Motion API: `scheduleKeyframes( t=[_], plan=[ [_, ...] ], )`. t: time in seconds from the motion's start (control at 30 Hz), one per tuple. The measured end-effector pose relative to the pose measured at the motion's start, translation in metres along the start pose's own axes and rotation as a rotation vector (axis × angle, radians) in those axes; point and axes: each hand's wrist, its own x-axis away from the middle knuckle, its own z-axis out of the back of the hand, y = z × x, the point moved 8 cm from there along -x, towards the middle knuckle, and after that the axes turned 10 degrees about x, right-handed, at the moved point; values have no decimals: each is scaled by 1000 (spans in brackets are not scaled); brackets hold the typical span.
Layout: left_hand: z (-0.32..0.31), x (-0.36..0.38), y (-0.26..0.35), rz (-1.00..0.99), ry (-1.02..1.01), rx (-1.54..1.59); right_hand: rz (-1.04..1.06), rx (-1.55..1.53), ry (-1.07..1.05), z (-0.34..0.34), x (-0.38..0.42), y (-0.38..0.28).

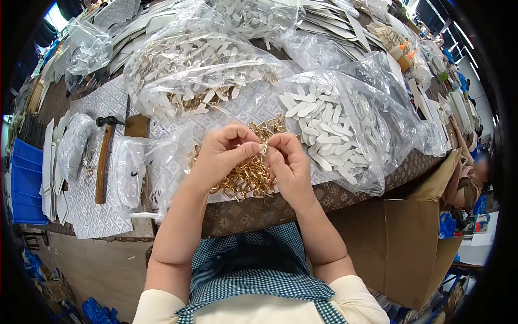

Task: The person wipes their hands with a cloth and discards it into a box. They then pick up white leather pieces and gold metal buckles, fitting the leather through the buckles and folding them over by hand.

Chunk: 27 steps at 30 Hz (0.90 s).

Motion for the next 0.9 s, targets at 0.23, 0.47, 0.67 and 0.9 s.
scheduleKeyframes(
  t=[0.23, 0.47, 0.67, 0.9],
  plan=[
    [-4, 3, 0, 86, -5, -180, 108, 326, -85, 4, 1, -14],
    [-15, 9, -9, 327, -56, 5, 100, 367, -56, 4, 2, -11],
    [-14, 7, -10, 308, -72, -30, 178, 493, -10, 5, 1, -21],
    [-12, 6, -9, 268, -59, 77, 55, 389, 6, 9, 0, -7]
  ],
)
